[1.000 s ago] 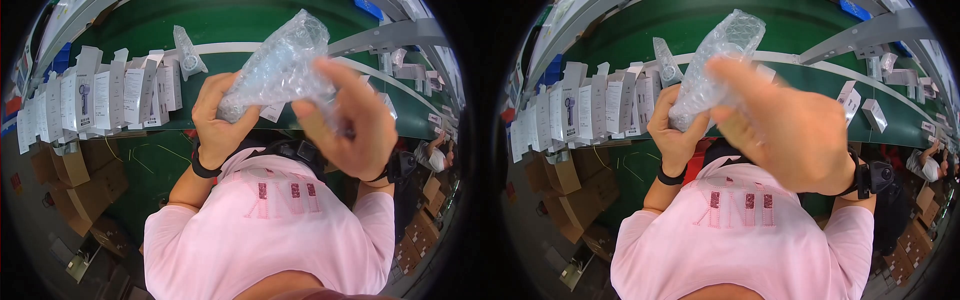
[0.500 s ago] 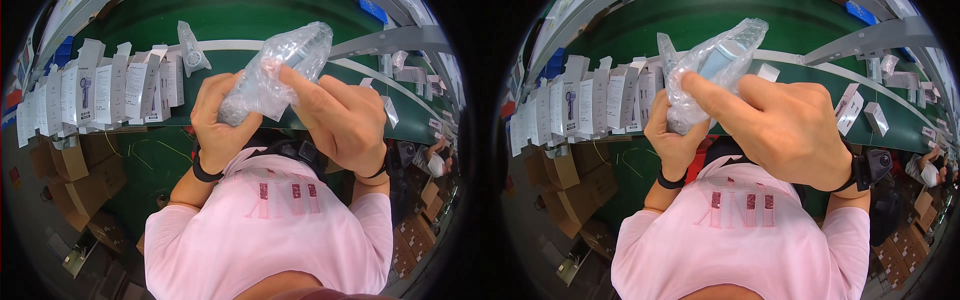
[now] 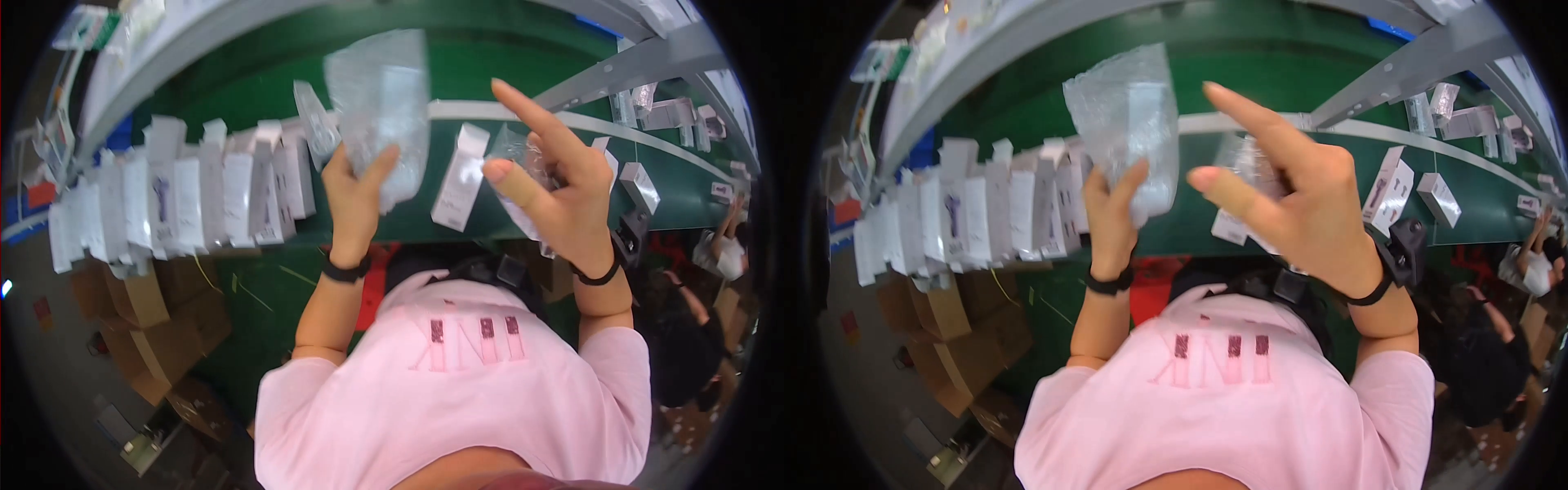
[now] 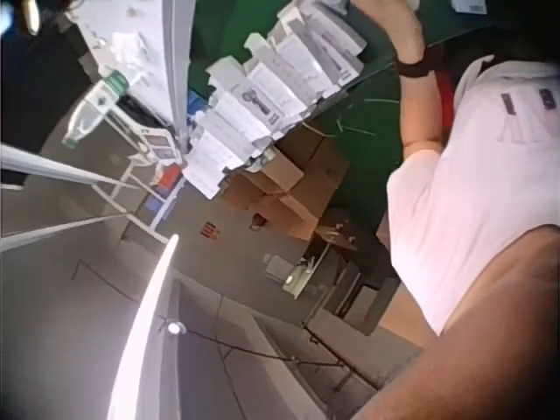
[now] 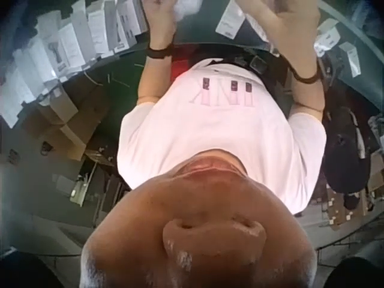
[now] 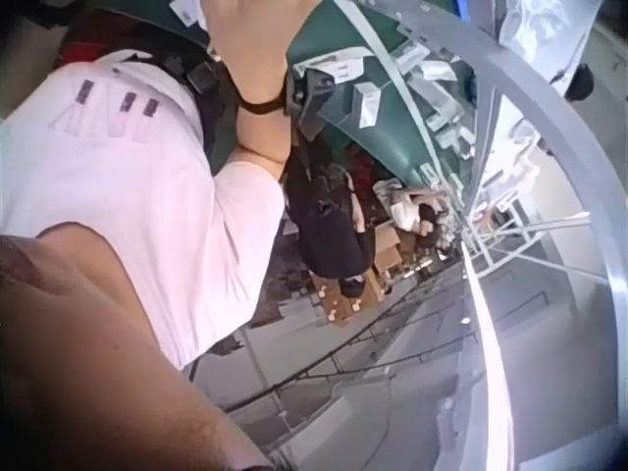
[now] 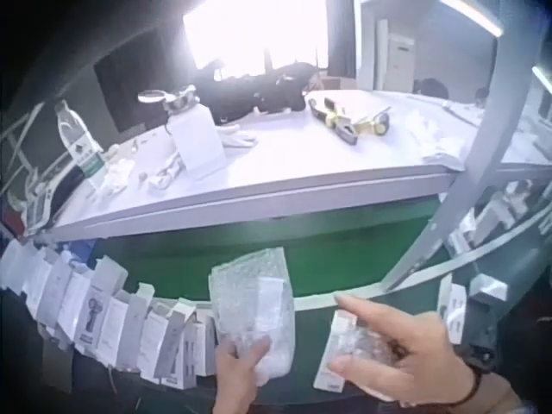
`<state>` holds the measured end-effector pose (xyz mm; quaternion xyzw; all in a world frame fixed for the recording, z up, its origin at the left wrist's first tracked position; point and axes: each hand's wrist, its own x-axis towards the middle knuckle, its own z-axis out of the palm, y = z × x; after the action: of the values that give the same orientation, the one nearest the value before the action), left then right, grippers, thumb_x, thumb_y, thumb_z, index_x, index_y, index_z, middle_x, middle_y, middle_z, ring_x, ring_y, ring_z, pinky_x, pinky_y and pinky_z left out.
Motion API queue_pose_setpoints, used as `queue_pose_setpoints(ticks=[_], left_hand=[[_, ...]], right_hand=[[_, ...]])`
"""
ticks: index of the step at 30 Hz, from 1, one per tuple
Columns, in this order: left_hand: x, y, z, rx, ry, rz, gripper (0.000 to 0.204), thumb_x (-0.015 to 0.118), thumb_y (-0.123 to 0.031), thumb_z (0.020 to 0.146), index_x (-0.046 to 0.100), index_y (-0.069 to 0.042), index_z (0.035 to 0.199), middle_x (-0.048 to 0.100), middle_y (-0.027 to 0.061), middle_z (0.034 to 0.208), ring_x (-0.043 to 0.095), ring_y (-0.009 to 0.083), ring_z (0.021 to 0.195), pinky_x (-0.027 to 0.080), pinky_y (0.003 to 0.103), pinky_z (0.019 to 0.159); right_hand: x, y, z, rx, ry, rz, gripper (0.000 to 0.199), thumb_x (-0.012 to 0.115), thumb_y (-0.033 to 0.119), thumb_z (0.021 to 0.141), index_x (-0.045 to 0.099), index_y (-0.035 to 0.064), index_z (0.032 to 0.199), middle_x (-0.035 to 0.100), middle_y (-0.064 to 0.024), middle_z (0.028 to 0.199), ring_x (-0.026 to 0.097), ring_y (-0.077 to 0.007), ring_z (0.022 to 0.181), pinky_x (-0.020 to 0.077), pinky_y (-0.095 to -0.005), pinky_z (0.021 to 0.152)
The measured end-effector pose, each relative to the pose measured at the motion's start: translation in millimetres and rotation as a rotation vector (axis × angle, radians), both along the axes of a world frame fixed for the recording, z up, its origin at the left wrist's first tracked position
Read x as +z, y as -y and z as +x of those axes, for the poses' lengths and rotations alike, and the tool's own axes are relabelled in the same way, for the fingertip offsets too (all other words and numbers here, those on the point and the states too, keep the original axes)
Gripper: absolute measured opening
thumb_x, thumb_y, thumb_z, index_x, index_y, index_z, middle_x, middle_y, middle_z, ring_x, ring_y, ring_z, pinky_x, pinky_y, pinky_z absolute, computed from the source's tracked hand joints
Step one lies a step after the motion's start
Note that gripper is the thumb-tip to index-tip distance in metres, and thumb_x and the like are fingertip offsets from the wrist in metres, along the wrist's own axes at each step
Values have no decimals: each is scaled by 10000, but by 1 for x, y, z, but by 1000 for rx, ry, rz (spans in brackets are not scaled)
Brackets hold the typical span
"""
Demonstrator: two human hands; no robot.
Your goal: Packaging bubble-wrapped products into cardboard boxes on a factory assembly line.
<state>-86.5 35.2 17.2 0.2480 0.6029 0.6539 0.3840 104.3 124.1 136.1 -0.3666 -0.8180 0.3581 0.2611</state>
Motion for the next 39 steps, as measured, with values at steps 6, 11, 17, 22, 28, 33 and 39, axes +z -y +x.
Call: queue_pose_setpoints(ticks=[6, 11, 17, 22, 28, 33, 39], left_hand=[[-113, -206, -81, -230, 872, -160, 425, 597, -296, 873, 501, -93, 1234, 568, 118, 1193, 540, 336, 1110, 400, 563, 999], [-184, -362, -103, -55, 804, -223, 518, 575, -381, 877, 441, -129, 1309, 493, 151, 1295, 504, 379, 1167, 408, 607, 979], [-252, -461, -179, -28, 471, -86, 446, 367, -444, 991, 437, -142, 1311, 538, 109, 1273, 534, 363, 1133, 406, 639, 937], [-249, -480, -165, -157, 207, -11, 669, 496, -545, 911, 404, -55, 1356, 502, 142, 1330, 545, 355, 1125, 368, 575, 995], [-194, -438, 43, -681, -207, 254, 427, 539, -259, 947, 513, 73, 1214, 570, 164, 1153, 534, 267, 1059, 428, 359, 948], [-161, -419, 238, -874, -825, 194, 1300, 853, -516, 578, 105, 121, 1430, 252, 325, 1446, 279, 365, 1368, 256, 390, 1122], [-181, -467, 275, -645, -650, 257, 691, 818, -321, 660, 450, 54, 1109, 558, 157, 1026, 570, 249, 908, 477, 375, 818]], right_hand=[[-101, -22, 64, -176, -499, -1130, 223, 641, 271, 861, 570, 69, 799, 581, -16, 711, 500, -60, 529, 388, -198, 441], [-182, -4, 118, -277, -732, -1352, 157, 620, 181, 877, 502, 77, 865, 640, -121, 738, 608, -155, 520, 465, -236, 419], [-225, 22, 187, -572, -781, -1357, 203, 582, 84, 883, 556, 3, 1067, 619, -95, 677, 619, -177, 507, 486, -248, 439], [-238, 44, 217, -696, -905, -1183, 162, 590, 82, 892, 590, 8, 1036, 626, -65, 761, 621, -128, 616, 503, -253, 556], [-173, 21, 241, -770, -631, -961, 130, 614, 71, 866, 665, -6, 956, 597, -22, 709, 536, -70, 547, 419, -199, 520], [-152, -8, 245, -764, -461, -645, 119, 674, 90, 810, 696, 7, 892, 565, 6, 691, 471, -50, 577, 344, -206, 533], [-160, -10, 257, -695, -333, -497, 106, 675, 87, 809, 652, -11, 773, 557, -18, 755, 464, -63, 613, 339, -217, 554]])
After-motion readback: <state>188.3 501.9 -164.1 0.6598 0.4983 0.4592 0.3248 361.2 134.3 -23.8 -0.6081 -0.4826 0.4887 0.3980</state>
